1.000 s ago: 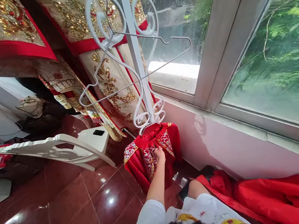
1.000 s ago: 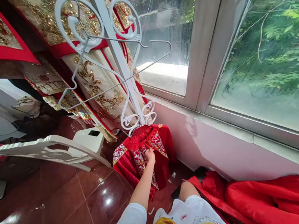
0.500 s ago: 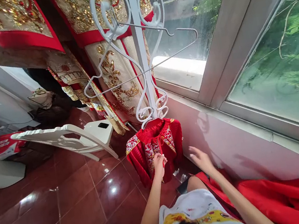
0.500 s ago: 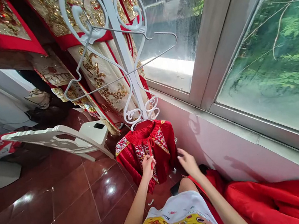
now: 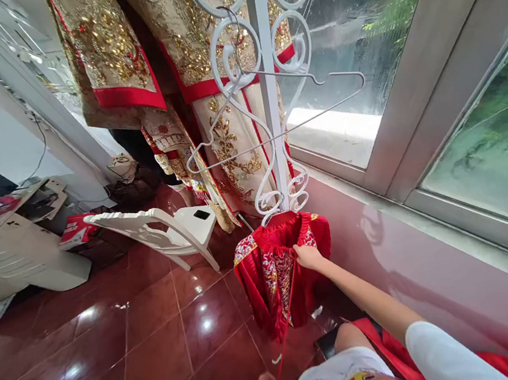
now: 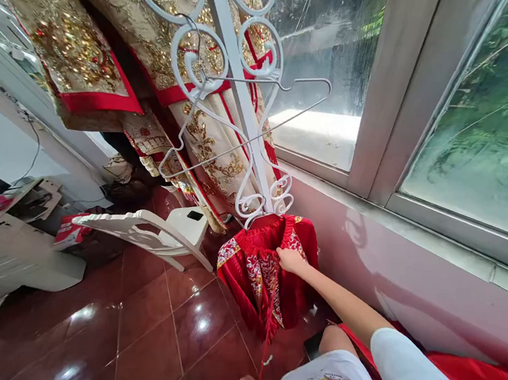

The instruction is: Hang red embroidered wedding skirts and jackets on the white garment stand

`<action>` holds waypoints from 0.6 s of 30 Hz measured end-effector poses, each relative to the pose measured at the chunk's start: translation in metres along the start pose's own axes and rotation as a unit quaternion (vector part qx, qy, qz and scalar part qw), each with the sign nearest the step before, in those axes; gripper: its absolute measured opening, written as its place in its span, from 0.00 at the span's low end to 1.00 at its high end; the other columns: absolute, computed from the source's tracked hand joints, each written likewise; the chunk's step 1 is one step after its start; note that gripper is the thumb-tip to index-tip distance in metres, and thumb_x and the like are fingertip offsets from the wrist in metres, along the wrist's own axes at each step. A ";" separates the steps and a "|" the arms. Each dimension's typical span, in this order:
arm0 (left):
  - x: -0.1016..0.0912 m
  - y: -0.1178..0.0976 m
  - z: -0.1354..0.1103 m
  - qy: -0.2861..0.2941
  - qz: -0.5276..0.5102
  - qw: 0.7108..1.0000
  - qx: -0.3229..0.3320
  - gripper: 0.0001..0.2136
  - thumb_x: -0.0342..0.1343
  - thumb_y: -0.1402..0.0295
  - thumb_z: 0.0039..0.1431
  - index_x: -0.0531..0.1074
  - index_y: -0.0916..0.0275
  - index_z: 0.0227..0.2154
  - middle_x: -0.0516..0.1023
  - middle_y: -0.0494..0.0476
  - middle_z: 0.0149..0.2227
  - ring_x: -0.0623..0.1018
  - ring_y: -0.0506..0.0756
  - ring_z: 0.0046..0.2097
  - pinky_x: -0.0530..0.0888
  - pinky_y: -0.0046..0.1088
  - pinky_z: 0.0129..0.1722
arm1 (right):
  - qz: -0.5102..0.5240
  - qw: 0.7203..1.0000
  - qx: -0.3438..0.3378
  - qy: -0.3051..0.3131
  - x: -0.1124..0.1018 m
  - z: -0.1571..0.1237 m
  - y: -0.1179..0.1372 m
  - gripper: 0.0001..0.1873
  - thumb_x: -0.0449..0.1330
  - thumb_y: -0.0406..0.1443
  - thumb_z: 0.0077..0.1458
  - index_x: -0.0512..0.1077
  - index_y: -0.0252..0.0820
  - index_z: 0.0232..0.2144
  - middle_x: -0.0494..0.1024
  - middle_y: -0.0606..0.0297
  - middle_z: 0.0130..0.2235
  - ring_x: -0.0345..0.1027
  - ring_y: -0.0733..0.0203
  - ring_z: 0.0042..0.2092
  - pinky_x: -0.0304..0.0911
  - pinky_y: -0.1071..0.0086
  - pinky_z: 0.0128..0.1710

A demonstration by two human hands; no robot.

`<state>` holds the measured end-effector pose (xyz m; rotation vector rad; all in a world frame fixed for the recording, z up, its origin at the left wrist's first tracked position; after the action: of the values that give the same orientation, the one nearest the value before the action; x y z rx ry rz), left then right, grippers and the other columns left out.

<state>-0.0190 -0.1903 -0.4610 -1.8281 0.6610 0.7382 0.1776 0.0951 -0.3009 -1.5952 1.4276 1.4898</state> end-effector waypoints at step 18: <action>-0.084 -0.226 0.152 0.004 0.121 0.923 0.366 0.08 0.54 0.73 0.49 0.74 0.59 0.33 0.65 0.59 0.57 0.56 0.62 0.62 0.42 0.56 0.61 | 0.004 1.000 -0.011 0.019 -0.030 -0.030 -0.067 0.17 0.54 0.37 0.51 0.75 0.45 0.42 0.78 0.56 0.42 0.70 0.51 0.46 0.60 0.62 0.45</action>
<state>0.0614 0.0371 -0.3089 -1.0707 1.0202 0.5340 0.2546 0.0989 -0.2832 -1.6422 1.4444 1.4921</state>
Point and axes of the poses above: each hand's wrist, its own z-axis towards the middle knuckle, its own x-axis out of the palm, y = z × x, the point moved 5 cm from there along z, towards the middle knuckle
